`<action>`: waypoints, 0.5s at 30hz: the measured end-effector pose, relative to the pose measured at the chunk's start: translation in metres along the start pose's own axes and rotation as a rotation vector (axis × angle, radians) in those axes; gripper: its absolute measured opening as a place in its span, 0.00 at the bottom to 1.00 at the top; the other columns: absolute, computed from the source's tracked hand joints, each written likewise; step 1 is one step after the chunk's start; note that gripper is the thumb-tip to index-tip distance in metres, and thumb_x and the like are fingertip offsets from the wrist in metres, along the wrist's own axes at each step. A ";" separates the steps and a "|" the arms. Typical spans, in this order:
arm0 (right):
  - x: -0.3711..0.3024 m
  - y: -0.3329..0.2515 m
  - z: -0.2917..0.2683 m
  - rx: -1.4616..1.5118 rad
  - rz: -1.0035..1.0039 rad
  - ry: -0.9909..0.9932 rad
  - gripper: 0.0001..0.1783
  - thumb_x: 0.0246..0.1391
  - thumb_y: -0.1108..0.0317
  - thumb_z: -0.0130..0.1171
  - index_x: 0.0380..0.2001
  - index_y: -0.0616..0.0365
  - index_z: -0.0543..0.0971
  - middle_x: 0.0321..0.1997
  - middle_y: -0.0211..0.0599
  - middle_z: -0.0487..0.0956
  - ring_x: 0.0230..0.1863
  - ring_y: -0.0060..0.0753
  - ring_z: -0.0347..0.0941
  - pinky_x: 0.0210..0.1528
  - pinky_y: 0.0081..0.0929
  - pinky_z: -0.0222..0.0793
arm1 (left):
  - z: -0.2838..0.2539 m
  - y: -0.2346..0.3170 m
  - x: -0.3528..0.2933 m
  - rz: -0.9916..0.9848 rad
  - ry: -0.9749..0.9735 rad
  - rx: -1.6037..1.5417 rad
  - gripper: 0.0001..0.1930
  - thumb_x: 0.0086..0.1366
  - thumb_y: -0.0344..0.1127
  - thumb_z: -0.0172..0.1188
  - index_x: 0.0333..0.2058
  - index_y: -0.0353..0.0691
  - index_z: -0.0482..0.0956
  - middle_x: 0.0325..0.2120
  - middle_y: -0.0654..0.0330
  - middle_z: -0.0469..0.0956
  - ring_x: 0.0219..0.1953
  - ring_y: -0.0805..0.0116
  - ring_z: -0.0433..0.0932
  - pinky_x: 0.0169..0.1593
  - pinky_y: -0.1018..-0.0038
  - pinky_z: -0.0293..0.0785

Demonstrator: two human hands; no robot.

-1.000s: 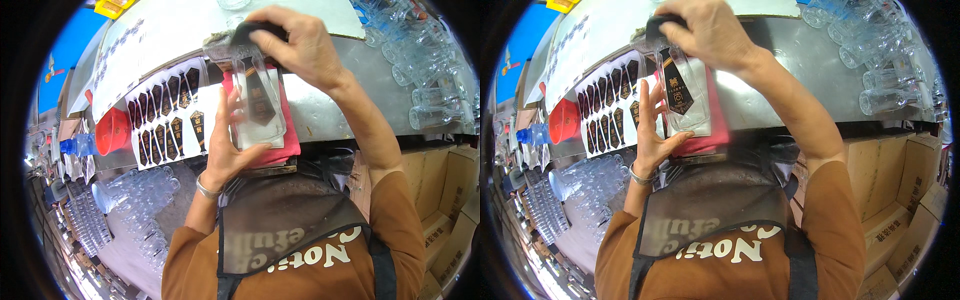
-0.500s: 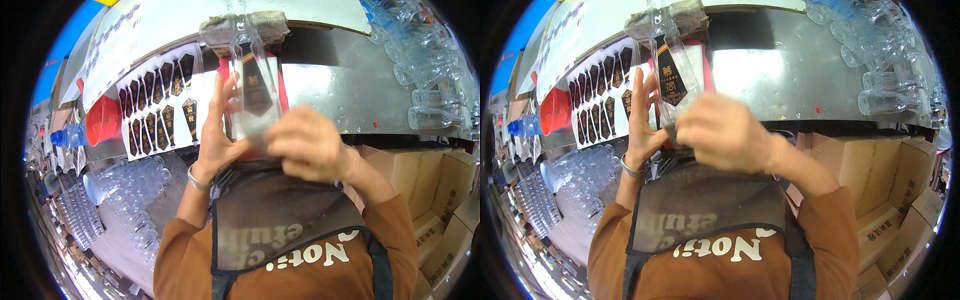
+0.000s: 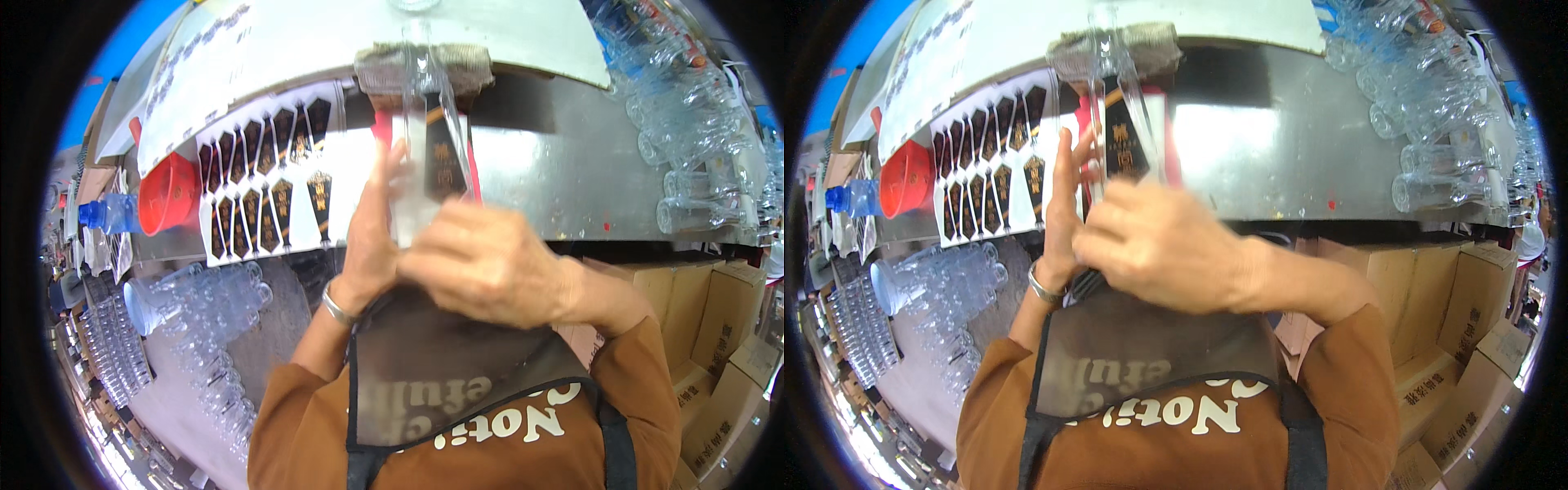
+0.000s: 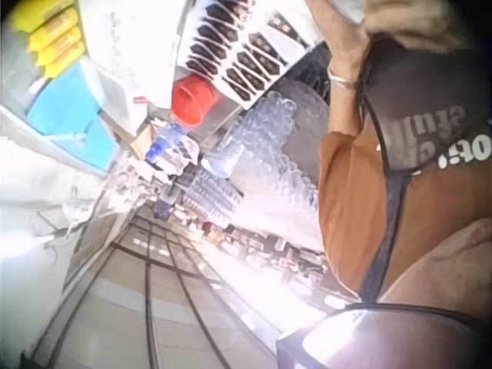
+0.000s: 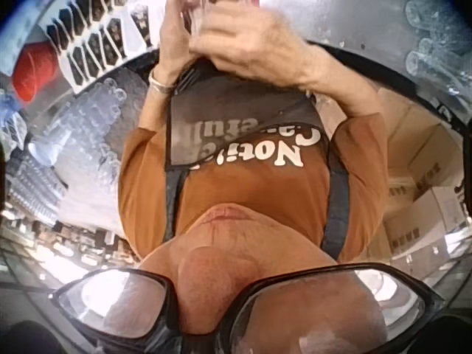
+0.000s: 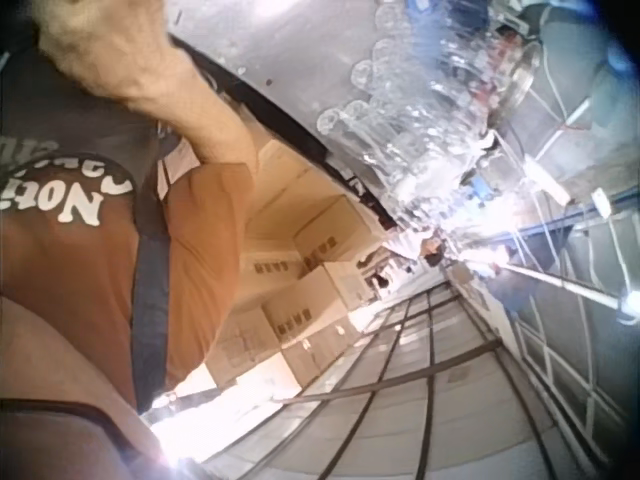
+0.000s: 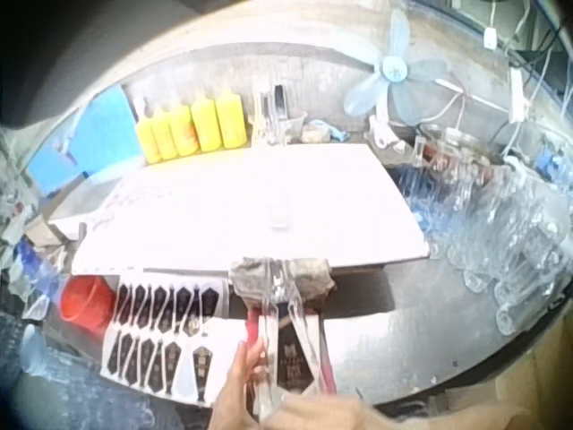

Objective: The person repeatedly picks clear plastic bottles, applies a dark rectangular label to the side, and smooths it with a black card. The person occasionally sprays the bottle with a blue spray bottle and wipes it with a white cloth before labeling. Finished bottles are placed aside on the counter.

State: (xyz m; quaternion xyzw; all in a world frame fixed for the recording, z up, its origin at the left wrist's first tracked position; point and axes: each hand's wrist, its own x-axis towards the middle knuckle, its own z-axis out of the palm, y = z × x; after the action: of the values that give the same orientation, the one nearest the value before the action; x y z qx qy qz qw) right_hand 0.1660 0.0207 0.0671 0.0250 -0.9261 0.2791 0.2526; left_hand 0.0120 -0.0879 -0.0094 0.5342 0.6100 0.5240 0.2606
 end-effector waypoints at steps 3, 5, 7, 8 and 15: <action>0.028 0.043 -0.013 -0.107 0.056 0.182 0.05 0.46 0.70 0.62 0.27 0.57 0.78 0.27 0.38 0.77 0.31 0.39 0.76 0.35 0.37 0.74 | -0.002 0.011 0.004 0.075 0.002 0.139 0.60 0.45 0.33 0.80 0.71 0.31 0.48 0.68 0.44 0.60 0.64 0.52 0.68 0.63 0.59 0.69; 0.054 0.093 -0.033 -0.172 0.140 0.346 0.06 0.51 0.69 0.61 0.32 0.60 0.80 0.29 0.42 0.80 0.31 0.42 0.79 0.37 0.37 0.76 | -0.003 0.009 0.002 -0.005 -0.040 0.086 0.66 0.45 0.34 0.80 0.73 0.35 0.38 0.68 0.41 0.60 0.66 0.52 0.67 0.62 0.62 0.68; 0.065 0.110 -0.050 -0.203 0.197 0.481 0.13 0.56 0.68 0.59 0.42 0.62 0.82 0.37 0.47 0.85 0.34 0.46 0.82 0.41 0.35 0.78 | -0.004 0.011 0.004 -0.002 -0.043 0.085 0.66 0.45 0.35 0.80 0.73 0.35 0.38 0.68 0.41 0.60 0.66 0.52 0.67 0.62 0.61 0.68; 0.058 0.097 -0.049 -0.027 0.265 0.367 0.16 0.58 0.69 0.61 0.49 0.60 0.81 0.40 0.47 0.84 0.35 0.39 0.83 0.40 0.28 0.78 | -0.003 0.010 0.002 -0.022 -0.046 0.079 0.66 0.45 0.37 0.80 0.73 0.35 0.38 0.68 0.41 0.60 0.66 0.51 0.66 0.62 0.61 0.68; 0.039 0.113 -0.047 0.354 0.462 0.742 0.15 0.60 0.65 0.63 0.49 0.57 0.82 0.36 0.37 0.85 0.34 0.20 0.79 0.37 0.20 0.76 | -0.013 0.026 0.053 -0.291 0.056 -0.124 0.45 0.62 0.57 0.64 0.67 0.32 0.58 0.59 0.43 0.71 0.60 0.55 0.72 0.62 0.63 0.68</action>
State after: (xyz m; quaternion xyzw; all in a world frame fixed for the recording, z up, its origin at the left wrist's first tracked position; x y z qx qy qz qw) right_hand 0.1323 0.1445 0.0631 -0.2406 -0.6926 0.4718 0.4897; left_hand -0.0055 -0.0466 0.0318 0.4083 0.6544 0.5320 0.3495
